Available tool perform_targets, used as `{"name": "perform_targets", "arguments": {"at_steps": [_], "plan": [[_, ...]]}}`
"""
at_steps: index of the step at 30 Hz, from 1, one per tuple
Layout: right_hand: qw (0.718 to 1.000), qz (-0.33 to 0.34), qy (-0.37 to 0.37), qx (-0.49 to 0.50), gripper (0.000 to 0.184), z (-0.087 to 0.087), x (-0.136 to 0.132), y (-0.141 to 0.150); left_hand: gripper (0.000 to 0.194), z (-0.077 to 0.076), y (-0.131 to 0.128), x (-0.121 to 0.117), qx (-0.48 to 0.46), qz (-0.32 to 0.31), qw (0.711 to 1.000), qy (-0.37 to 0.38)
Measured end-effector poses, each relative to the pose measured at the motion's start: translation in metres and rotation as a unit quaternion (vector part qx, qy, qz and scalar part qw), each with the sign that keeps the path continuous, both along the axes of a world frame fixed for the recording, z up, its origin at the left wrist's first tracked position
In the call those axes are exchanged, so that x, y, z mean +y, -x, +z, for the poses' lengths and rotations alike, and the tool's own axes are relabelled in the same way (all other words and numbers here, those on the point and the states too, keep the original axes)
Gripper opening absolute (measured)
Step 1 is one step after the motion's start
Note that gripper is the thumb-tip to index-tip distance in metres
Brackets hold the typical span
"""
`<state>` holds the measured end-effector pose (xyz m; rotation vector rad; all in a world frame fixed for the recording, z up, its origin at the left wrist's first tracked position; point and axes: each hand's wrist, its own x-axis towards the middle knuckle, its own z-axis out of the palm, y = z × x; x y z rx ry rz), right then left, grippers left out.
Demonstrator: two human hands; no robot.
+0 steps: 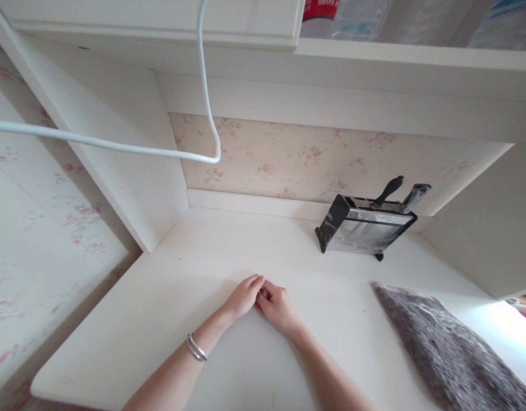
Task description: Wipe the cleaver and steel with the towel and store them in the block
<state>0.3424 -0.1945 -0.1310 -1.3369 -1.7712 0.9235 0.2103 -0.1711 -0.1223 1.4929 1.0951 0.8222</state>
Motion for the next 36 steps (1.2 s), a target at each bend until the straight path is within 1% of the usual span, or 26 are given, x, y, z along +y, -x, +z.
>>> {"name": "perform_targets", "arguments": {"at_steps": [6,19,28,36], "plan": [[1.0,0.001,-0.006,0.001,0.009,-0.0004,-0.0006,0.0,0.033,0.0021,-0.0004,-0.0011,-0.01,0.001,1.0,0.006],[1.0,0.003,-0.005,0.006,0.01,-0.0019,-0.0006,-0.0005,0.035,0.0029,-0.0001,-0.0001,-0.002,-0.002,1.0,0.004],[1.0,0.002,-0.001,0.004,0.008,0.0005,-0.0007,-0.0013,0.034,0.0036,0.0007,0.0002,0.001,-0.003,1.0,0.009],[1.0,0.004,0.003,0.025,0.014,0.0033,-0.003,0.0008,0.036,0.0034,0.0002,-0.0011,-0.007,0.005,0.999,0.031]]}}
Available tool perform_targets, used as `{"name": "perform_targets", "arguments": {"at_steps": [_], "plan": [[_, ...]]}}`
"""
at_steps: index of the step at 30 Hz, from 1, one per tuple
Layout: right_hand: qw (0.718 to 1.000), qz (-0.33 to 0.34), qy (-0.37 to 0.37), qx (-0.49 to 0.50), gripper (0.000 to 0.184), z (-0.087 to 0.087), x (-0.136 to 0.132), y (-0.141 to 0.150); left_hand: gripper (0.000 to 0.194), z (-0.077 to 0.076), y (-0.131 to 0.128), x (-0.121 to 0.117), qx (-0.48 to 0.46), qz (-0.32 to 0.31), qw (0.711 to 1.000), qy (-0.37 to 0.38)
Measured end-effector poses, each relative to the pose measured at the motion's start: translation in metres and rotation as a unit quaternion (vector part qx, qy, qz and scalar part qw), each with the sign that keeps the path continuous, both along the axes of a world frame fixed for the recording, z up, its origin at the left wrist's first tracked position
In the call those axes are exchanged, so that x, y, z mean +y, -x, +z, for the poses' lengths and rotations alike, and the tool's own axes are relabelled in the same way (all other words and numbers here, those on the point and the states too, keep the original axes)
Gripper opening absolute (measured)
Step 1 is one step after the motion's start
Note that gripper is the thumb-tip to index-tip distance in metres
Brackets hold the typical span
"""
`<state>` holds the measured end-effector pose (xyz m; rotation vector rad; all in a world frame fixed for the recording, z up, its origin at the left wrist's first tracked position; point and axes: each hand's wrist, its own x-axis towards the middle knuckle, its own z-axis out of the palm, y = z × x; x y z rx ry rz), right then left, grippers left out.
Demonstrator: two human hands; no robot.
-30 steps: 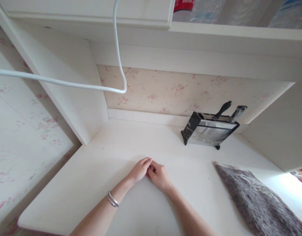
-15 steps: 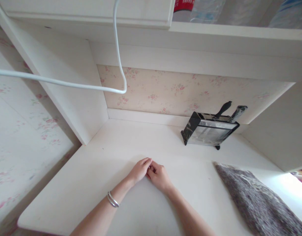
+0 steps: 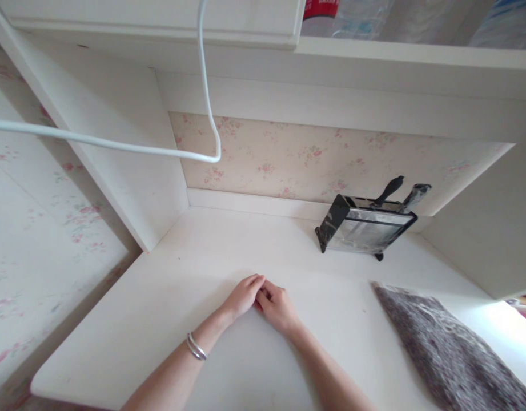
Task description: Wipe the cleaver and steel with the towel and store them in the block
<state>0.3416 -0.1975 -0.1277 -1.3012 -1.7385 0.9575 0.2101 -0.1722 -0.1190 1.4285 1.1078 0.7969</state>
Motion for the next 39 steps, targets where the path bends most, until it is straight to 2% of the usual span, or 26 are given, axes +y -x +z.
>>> {"name": "perform_targets", "arguments": {"at_steps": [39], "plan": [[1.0,-0.002,-0.002,0.001,0.016,0.0002,-0.0006,0.0002,0.035,-0.0011,-0.0005,-0.0002,0.003,0.006,1.0,-0.022]]}}
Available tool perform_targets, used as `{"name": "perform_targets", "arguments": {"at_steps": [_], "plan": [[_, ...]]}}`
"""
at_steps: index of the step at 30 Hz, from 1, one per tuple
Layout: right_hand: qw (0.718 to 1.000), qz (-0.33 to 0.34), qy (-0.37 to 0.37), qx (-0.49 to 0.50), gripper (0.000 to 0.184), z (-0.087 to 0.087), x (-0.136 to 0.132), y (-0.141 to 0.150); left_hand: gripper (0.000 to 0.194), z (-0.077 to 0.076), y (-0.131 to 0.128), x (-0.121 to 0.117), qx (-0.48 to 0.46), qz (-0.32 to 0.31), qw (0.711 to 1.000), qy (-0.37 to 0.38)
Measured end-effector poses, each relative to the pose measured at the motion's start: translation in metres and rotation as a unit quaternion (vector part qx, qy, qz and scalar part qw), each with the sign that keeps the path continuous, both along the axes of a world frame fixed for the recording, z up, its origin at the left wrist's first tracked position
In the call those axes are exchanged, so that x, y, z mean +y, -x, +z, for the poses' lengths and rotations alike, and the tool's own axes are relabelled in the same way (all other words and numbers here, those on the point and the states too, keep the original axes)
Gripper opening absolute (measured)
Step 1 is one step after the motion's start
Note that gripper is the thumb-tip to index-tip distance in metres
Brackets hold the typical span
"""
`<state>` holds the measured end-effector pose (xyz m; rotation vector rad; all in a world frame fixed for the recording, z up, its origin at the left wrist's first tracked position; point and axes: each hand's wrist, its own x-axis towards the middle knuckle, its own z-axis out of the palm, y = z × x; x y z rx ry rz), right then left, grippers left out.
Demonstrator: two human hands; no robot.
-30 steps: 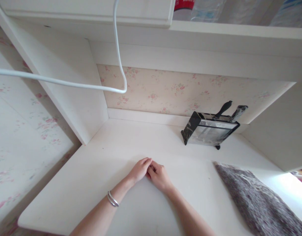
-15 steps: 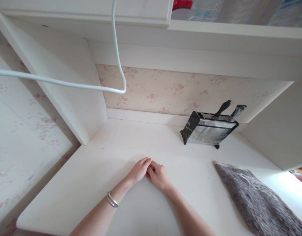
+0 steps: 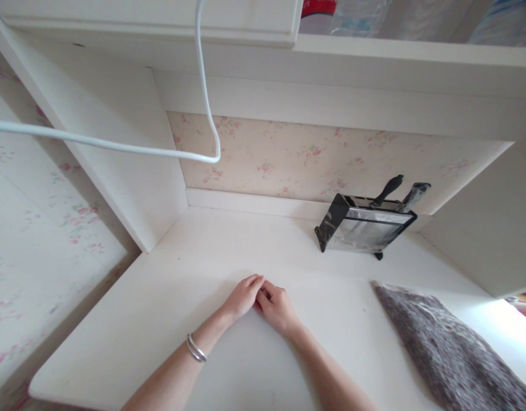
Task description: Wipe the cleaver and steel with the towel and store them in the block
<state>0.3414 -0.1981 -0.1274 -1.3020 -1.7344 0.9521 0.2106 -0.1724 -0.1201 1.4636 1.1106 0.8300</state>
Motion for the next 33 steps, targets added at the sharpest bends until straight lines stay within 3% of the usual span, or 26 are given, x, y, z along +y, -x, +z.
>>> {"name": "perform_targets", "arguments": {"at_steps": [33], "plan": [[1.0,0.008,-0.012,-0.004,0.013,-0.0013,0.0008,-0.0006,0.035,-0.0012,0.0002,0.001,0.015,-0.003,1.0,-0.006]]}}
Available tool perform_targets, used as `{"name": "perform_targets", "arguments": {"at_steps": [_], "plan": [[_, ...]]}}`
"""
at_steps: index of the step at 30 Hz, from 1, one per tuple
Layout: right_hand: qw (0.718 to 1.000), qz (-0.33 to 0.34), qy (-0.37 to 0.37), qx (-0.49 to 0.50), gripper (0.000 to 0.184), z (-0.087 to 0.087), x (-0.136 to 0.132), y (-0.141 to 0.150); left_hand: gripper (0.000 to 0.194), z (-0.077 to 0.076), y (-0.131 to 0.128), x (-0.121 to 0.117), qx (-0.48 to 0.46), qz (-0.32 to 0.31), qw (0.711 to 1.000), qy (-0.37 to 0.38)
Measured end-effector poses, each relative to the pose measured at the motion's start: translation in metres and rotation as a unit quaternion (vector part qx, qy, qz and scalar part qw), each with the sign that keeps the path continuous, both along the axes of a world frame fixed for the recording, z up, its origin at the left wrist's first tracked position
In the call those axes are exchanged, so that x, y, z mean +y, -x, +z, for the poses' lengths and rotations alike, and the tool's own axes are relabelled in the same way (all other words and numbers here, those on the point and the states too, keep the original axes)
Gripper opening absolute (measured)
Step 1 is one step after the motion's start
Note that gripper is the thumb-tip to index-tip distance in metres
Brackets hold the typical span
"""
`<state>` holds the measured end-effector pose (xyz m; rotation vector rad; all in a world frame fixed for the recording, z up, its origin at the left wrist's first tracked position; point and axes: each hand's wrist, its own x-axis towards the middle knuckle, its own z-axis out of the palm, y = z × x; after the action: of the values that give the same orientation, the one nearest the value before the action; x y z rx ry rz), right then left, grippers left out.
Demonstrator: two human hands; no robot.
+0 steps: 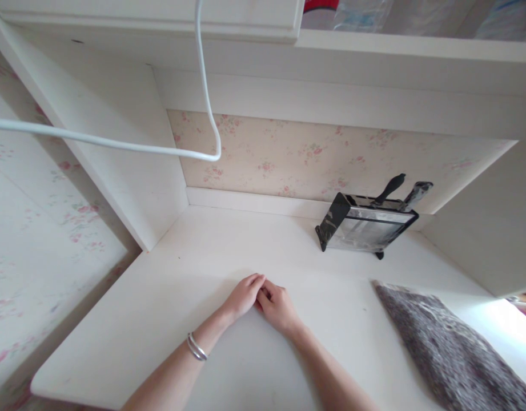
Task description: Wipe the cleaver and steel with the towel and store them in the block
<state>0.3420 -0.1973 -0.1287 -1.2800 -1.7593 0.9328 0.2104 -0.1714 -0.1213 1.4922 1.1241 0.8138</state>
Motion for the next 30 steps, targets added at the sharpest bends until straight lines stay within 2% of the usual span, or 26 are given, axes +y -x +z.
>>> {"name": "perform_targets", "arguments": {"at_steps": [23,27,30], "plan": [[1.0,0.001,0.004,-0.003,0.014,0.002,-0.002,0.001,0.034,0.004,0.001,0.0,-0.011,-0.003,1.0,0.021],[1.0,-0.012,0.024,0.003,0.015,0.008,-0.01,0.0,0.028,0.007,-0.001,-0.002,-0.027,-0.007,0.999,0.042],[0.997,0.034,0.066,0.017,0.02,0.016,-0.014,-0.016,0.023,0.007,-0.004,-0.003,-0.037,-0.017,0.996,0.08]]}}
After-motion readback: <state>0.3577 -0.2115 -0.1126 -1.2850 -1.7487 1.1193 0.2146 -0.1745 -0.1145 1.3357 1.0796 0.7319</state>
